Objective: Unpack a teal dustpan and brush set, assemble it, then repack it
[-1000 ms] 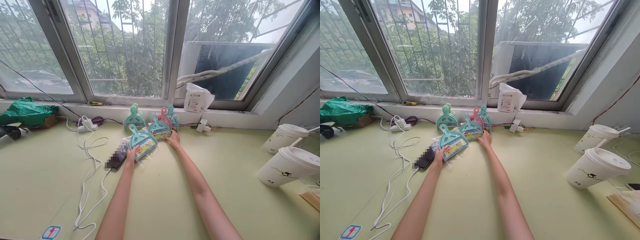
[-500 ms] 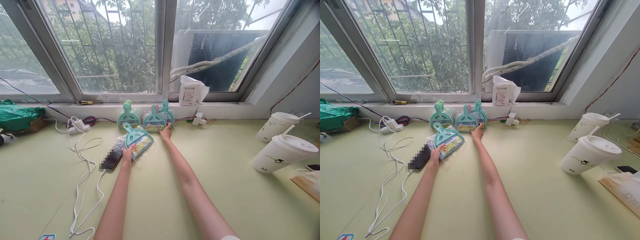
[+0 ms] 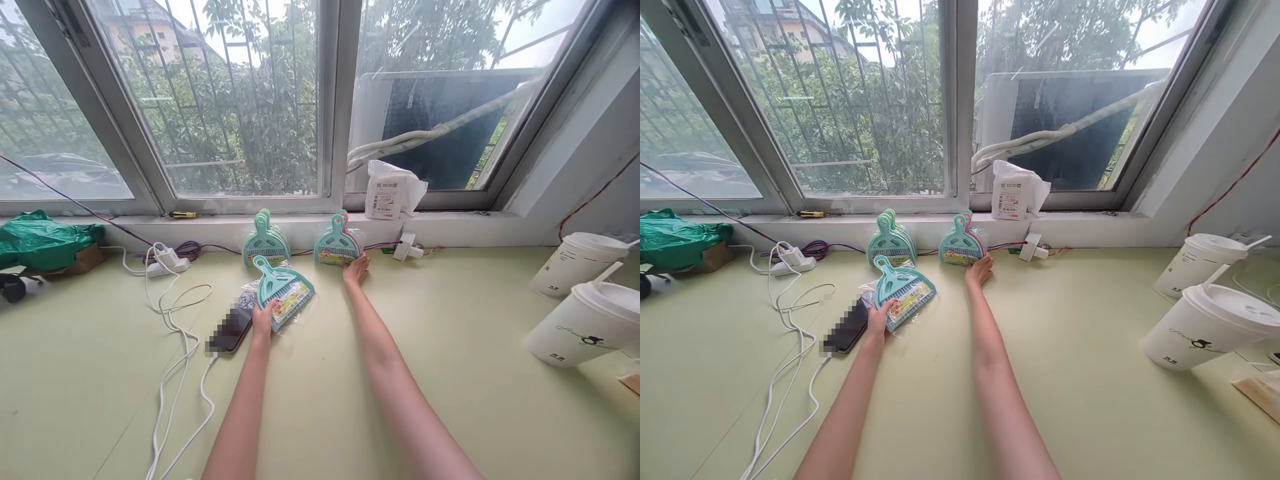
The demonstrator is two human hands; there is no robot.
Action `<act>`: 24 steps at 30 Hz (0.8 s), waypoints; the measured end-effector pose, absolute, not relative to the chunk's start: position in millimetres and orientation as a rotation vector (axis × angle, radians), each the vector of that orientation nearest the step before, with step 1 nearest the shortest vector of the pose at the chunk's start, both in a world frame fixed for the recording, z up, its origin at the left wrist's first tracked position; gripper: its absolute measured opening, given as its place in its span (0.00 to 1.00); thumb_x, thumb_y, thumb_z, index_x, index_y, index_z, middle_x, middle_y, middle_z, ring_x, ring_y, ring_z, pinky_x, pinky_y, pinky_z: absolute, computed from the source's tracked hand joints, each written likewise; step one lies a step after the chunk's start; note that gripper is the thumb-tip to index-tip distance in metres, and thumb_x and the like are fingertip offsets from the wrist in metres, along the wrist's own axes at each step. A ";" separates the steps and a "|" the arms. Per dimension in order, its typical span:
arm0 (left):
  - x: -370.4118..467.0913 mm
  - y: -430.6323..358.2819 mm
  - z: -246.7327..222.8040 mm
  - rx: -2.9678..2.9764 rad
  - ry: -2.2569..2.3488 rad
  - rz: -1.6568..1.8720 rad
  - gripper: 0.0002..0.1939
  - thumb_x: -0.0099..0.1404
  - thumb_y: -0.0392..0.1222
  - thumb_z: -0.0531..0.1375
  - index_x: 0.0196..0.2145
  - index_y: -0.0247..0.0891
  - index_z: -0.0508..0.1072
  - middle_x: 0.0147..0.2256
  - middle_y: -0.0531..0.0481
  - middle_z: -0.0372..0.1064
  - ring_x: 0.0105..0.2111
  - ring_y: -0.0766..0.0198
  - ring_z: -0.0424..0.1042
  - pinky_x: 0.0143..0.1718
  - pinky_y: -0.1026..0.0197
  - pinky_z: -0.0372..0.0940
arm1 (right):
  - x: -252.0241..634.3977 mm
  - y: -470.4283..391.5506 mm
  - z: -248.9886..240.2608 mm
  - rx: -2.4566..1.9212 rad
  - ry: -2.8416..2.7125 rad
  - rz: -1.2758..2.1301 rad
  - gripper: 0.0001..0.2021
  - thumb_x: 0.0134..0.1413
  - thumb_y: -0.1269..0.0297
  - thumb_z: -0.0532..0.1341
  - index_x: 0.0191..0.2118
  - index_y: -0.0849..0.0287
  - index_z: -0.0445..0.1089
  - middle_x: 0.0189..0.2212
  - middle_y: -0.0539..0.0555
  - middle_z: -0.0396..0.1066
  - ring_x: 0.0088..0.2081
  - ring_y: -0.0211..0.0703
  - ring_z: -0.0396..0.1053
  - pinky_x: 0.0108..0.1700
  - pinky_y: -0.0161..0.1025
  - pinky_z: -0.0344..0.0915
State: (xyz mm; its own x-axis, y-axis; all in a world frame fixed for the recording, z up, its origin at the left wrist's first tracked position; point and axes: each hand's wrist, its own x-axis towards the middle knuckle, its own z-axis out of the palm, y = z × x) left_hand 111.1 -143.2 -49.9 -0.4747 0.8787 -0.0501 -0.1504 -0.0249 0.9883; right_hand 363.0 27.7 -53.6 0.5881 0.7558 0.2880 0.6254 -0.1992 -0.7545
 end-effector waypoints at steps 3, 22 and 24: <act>111.9 -143.6 -48.4 0.776 1.439 1.614 0.22 0.57 0.41 0.62 0.49 0.35 0.70 0.44 0.41 0.74 0.46 0.50 0.74 0.45 0.51 0.72 | 362.2 39.5 -55.5 -1.912 -1.103 0.160 0.37 0.49 0.61 0.63 0.62 0.64 0.47 0.57 0.73 0.54 0.58 0.62 0.56 0.53 0.52 0.58; 115.1 -142.0 -43.6 0.692 1.436 1.616 0.20 0.55 0.39 0.64 0.46 0.33 0.71 0.42 0.40 0.74 0.44 0.49 0.75 0.43 0.50 0.73 | 371.0 55.2 -61.4 -1.784 -1.201 0.196 0.34 0.62 0.47 0.50 0.65 0.66 0.46 0.62 0.72 0.53 0.63 0.59 0.51 0.58 0.53 0.54; 116.6 -143.1 -41.1 0.681 1.416 1.618 0.19 0.55 0.38 0.64 0.46 0.33 0.72 0.41 0.40 0.74 0.42 0.50 0.75 0.42 0.51 0.73 | 368.5 56.0 -60.9 -1.794 -1.186 0.157 0.35 0.62 0.47 0.49 0.65 0.68 0.46 0.62 0.73 0.51 0.63 0.60 0.51 0.58 0.55 0.54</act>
